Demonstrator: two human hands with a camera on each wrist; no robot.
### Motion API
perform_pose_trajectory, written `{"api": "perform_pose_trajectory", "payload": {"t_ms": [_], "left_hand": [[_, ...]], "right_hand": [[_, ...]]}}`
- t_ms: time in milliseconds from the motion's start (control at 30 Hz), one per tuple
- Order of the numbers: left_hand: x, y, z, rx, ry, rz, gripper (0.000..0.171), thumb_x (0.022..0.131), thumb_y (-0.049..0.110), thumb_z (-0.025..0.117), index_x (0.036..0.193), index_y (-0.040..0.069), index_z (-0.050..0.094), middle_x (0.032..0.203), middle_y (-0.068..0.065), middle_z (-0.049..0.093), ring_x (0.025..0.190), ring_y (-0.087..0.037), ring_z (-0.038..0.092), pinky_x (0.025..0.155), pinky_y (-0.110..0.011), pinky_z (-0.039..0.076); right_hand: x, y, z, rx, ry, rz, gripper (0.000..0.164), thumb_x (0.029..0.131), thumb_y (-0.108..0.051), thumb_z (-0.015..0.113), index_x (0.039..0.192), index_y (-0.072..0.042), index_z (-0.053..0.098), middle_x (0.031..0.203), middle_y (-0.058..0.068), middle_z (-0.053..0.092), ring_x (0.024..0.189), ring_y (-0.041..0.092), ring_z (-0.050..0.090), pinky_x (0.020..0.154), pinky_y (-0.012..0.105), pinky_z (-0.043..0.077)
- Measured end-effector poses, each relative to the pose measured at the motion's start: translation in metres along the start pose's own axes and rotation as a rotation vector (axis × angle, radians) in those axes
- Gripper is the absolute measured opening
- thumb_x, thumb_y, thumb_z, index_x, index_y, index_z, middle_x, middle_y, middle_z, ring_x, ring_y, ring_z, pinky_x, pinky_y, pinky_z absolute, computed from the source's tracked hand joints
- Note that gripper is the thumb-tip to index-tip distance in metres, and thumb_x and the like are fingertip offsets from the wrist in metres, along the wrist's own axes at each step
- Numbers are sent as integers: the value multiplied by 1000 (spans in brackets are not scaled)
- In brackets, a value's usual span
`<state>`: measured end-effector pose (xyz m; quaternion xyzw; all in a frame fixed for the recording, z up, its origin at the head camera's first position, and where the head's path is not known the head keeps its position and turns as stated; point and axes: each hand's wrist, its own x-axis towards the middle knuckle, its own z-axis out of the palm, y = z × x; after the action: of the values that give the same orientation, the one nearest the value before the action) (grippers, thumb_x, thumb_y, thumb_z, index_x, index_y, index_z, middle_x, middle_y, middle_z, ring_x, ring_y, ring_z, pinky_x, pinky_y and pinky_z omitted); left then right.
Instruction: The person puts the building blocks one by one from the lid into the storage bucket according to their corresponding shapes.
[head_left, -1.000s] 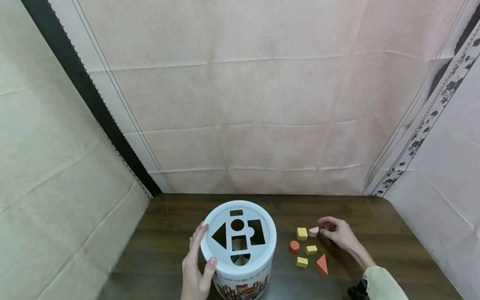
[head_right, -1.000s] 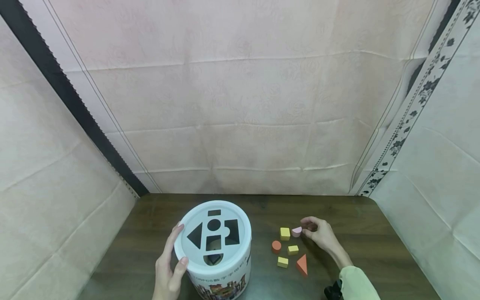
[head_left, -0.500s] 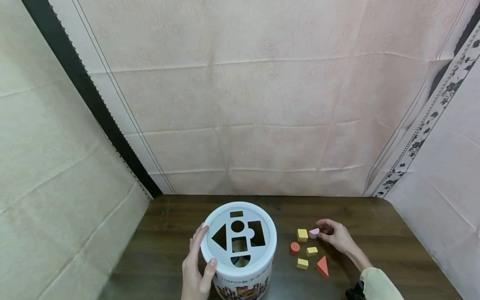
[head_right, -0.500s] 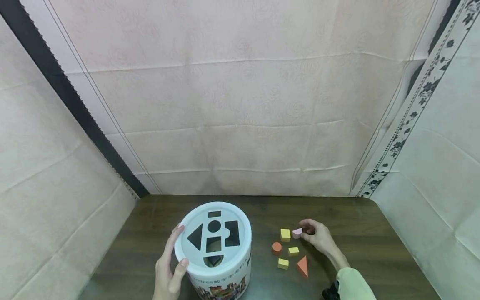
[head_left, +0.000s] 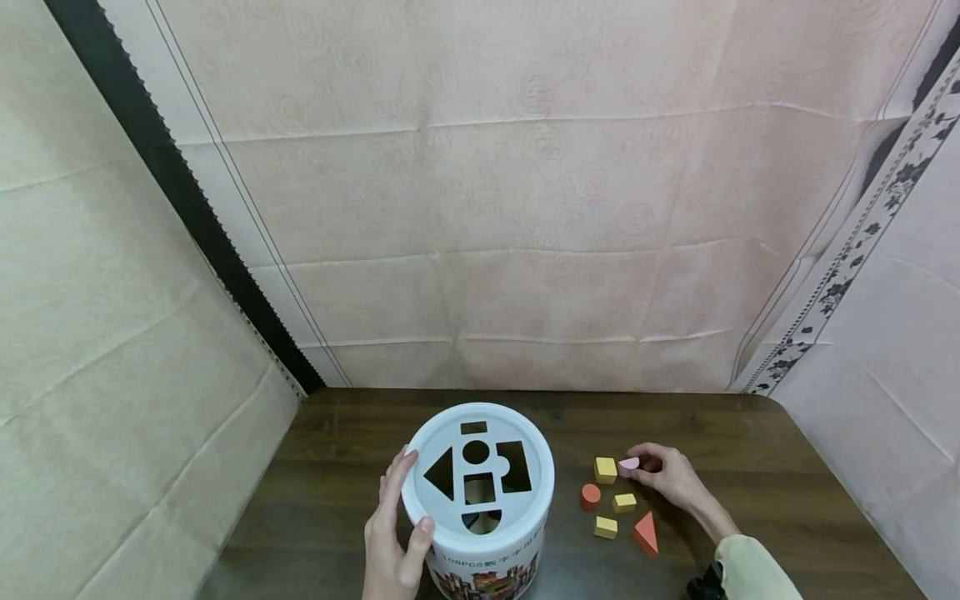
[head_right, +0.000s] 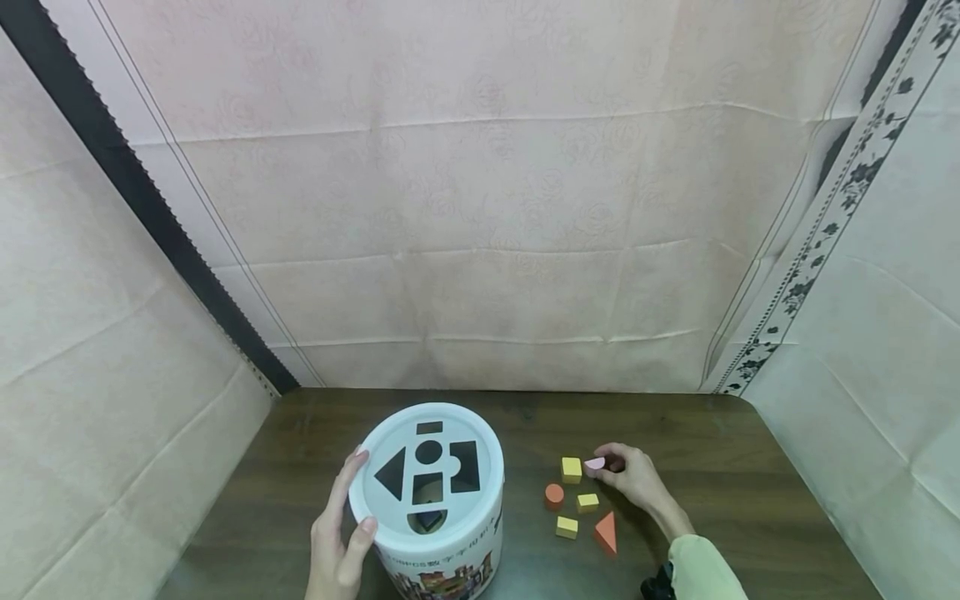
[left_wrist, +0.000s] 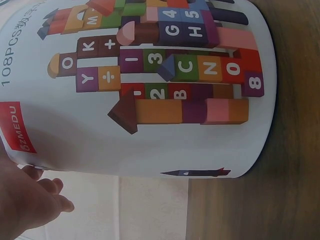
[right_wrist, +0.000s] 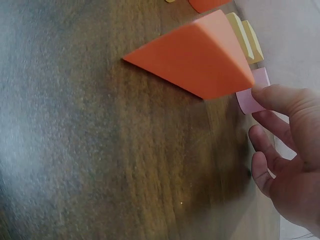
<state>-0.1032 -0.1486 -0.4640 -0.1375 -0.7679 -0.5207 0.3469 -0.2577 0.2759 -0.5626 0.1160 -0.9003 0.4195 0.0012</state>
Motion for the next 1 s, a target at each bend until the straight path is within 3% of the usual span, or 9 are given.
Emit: {"api": "perform_pose_trajectory", "payload": {"t_ms": [633, 1000], "left_hand": [[-1, -2, 0, 2, -7, -42, 65, 82, 15, 62, 146, 15, 53, 148, -8, 50, 139, -27, 40, 96, -81, 18], [0, -1, 1, -7, -1, -23, 64, 83, 16, 63, 146, 13, 53, 148, -10, 50, 139, -27, 40, 95, -81, 18]], "right_hand": [[-4, -4, -2, -7, 59, -19, 16, 82, -14, 82, 95, -10, 73, 89, 0, 69, 75, 14, 60, 66, 28, 50], [-3, -31, -17, 7, 88, -106, 18, 82, -6, 80, 97, -11, 72, 89, -1, 69, 78, 15, 62, 68, 29, 52]]}}
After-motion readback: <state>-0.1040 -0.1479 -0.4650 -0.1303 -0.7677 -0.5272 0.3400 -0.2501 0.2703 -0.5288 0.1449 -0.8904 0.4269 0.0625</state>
